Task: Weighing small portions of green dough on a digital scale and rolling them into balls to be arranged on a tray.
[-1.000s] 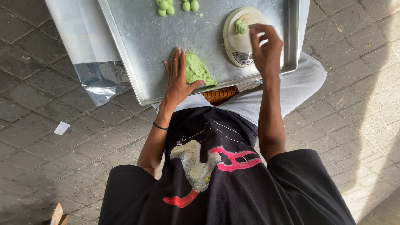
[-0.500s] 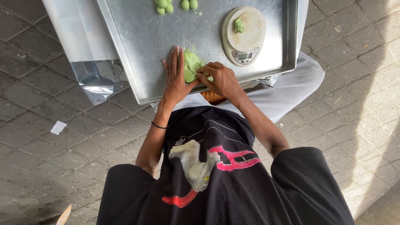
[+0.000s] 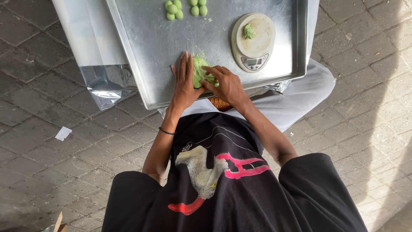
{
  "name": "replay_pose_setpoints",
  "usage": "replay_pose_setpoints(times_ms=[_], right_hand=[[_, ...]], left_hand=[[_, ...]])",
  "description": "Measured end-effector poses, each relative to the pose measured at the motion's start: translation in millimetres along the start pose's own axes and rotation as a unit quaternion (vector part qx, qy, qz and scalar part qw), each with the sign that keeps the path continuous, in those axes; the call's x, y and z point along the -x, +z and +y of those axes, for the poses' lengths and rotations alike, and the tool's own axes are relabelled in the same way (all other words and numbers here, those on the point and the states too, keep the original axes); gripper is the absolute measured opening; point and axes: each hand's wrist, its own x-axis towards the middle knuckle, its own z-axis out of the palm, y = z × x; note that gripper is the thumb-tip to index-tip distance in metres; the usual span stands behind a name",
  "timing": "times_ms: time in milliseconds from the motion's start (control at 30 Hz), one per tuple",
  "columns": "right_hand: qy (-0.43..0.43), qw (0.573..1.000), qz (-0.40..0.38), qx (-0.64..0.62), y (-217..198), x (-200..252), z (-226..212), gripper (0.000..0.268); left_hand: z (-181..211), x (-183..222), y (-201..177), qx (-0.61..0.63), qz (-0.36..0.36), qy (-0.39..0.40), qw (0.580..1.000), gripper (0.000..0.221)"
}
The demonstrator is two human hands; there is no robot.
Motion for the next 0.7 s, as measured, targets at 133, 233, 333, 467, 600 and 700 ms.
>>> replay_pose_setpoints(times_ms=[133,233,333,467,600,700], right_hand=[[-0.009,0.999,0.014,0.042,23,4,22,0.021],[-0.018,0.998,0.020,0.060,34,3,37,0.021],[-0.019,0.999,-0.016,0.048,28,1,37,0.024],[0.005,0.994,-0.052,-0.091,4,3,28,0.020],[0.045,0.966,-0.077,-0.244,-19,4,30,0.024],[0.090,0.960,0.006,-0.265,-39,1,44,0.018]], left_hand=[[3,0,-4,-0.011,-0.002,0.002,1.000,0.119],[3,0,-4,-0.013,-0.003,0.004,1.000,0.117],[2,0,-3,-0.014,-0.003,0.007,1.000,0.119],[2,1,-3,0.000,-0.009,0.004,1.000,0.118],[7,-2,-7,0.020,-0.007,0.000,1.000,0.119],[13,-2,-12,0.035,0.001,0.008,0.999,0.116]])
